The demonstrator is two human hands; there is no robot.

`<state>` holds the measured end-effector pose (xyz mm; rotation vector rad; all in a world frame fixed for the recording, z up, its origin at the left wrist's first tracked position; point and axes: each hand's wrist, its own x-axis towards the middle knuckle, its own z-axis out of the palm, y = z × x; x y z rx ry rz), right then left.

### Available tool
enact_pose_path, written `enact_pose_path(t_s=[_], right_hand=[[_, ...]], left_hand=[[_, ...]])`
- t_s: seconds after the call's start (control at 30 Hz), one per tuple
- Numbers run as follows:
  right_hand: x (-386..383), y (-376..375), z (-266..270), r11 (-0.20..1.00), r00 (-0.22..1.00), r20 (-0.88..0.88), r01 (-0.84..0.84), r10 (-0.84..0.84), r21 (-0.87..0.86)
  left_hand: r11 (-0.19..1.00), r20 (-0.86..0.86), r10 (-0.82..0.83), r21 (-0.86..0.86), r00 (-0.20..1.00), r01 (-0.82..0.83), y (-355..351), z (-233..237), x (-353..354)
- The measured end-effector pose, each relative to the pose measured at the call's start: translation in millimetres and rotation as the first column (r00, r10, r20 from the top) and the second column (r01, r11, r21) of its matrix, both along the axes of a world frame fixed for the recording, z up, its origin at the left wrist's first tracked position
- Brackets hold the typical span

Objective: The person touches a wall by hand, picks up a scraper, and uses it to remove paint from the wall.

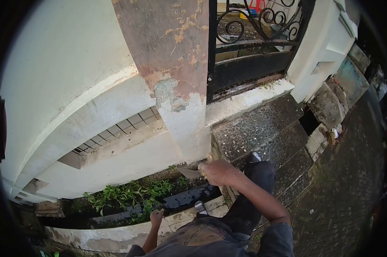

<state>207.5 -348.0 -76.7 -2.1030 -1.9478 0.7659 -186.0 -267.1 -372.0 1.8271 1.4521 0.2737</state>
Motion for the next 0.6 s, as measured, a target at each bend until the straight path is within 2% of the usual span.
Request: enact_pose_path(t_s=[0.07, 0.13, 0.17, 0.23, 0.3, 0.4, 0.5, 0.6], right_hand=[[4, 15, 1, 0.999, 1.0, -0.013, -0.017, 0.016, -0.042], [11, 33, -15, 0.993, 0.996, -0.015, -0.087, 0.086, -0.082], [9, 41, -10, 0.99, 0.996, 0.042, -0.075, 0.08, -0.116], [14, 53, -11, 0.979, 0.987, 0.071, -0.135, 0.147, -0.15], [17, 58, -24, 0.972, 0.986, 0.043, -0.151, 0.161, -0.181], [37, 67, -35, 0.983, 0.991, -0.051, -0.126, 0.12, -0.133], [65, 74, -51, 0.996, 0.969, -0.233, -0.088, 0.083, -0.012], [93, 79, -82, 1.0, 0.933, -0.358, -0.022, 0.018, -0.008]], left_hand=[[0.95, 0.277, 0.228, -0.272, 0.934, -0.151, 13, 2, 29], [0.958, 0.445, 0.208, -0.27, 0.871, -0.091, 20, 42, 74], [0.965, 0.52, 0.188, -0.256, 0.833, -0.058, 26, 68, 97], [0.992, 0.476, -0.047, -0.078, 0.878, 0.096, 36, 108, 138], [0.934, 0.277, -0.32, 0.254, 0.906, 0.252, 41, 151, 179], [0.839, 0.163, -0.47, 0.387, 0.868, 0.382, 49, 167, 221], [0.922, 0.25, -0.309, 0.316, 0.918, 0.224, 61, 144, 245], [0.992, 0.406, -0.015, 0.123, 0.914, -0.038, 70, 126, 267]])
